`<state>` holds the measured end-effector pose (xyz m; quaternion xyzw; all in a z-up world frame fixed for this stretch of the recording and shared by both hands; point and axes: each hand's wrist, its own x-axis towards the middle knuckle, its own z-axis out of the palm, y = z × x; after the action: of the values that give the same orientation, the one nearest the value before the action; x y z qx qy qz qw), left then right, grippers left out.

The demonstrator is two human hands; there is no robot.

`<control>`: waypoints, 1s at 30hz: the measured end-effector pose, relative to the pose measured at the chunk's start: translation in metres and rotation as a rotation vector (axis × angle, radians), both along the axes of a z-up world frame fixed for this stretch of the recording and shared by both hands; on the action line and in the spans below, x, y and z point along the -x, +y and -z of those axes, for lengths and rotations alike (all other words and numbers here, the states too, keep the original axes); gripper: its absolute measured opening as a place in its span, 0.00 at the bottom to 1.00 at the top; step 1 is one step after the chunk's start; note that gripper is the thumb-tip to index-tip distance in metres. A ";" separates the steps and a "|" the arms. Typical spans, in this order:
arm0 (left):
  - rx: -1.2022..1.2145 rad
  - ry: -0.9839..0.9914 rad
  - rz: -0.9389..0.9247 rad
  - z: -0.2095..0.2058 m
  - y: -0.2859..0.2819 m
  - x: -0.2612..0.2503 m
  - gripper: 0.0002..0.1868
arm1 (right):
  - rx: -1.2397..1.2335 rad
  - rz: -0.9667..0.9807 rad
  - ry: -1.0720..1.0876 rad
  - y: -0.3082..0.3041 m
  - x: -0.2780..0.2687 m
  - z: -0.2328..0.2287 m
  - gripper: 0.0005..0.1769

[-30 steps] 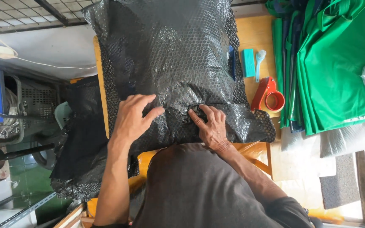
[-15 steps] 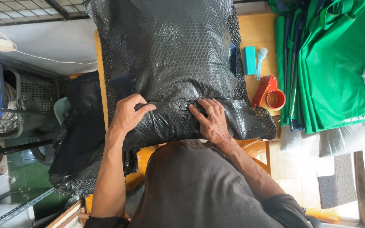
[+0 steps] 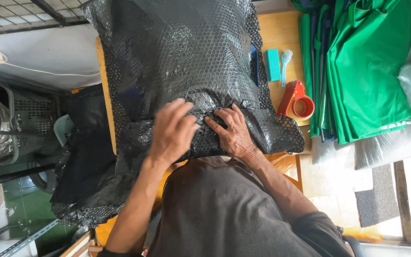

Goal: Wrapping a pillow in black bubble wrap and securing it with tape using a dispenser.

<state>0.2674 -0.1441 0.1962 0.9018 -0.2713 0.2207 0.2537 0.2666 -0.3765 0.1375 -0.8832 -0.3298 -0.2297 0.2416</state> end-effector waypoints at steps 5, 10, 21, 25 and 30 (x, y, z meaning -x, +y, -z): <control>-0.157 0.171 0.119 0.040 -0.044 0.007 0.34 | -0.006 -0.063 0.070 -0.015 -0.005 -0.001 0.19; -0.283 0.185 0.051 0.042 -0.047 0.005 0.36 | 0.120 0.104 0.129 -0.075 -0.003 -0.030 0.28; -0.255 0.162 0.001 0.050 -0.050 0.006 0.34 | -0.755 0.597 0.592 -0.183 0.098 0.010 0.54; -0.249 0.167 0.002 0.048 -0.052 0.005 0.34 | -0.798 0.602 0.615 -0.181 0.107 0.035 0.26; -0.241 0.203 0.004 0.047 -0.051 0.005 0.35 | -1.090 0.690 0.851 -0.163 0.104 0.004 0.07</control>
<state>0.2624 -0.1949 0.1487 0.9428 -0.2706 0.0937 0.1705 0.1625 -0.5391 0.1331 -0.7044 0.2450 -0.0627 0.6632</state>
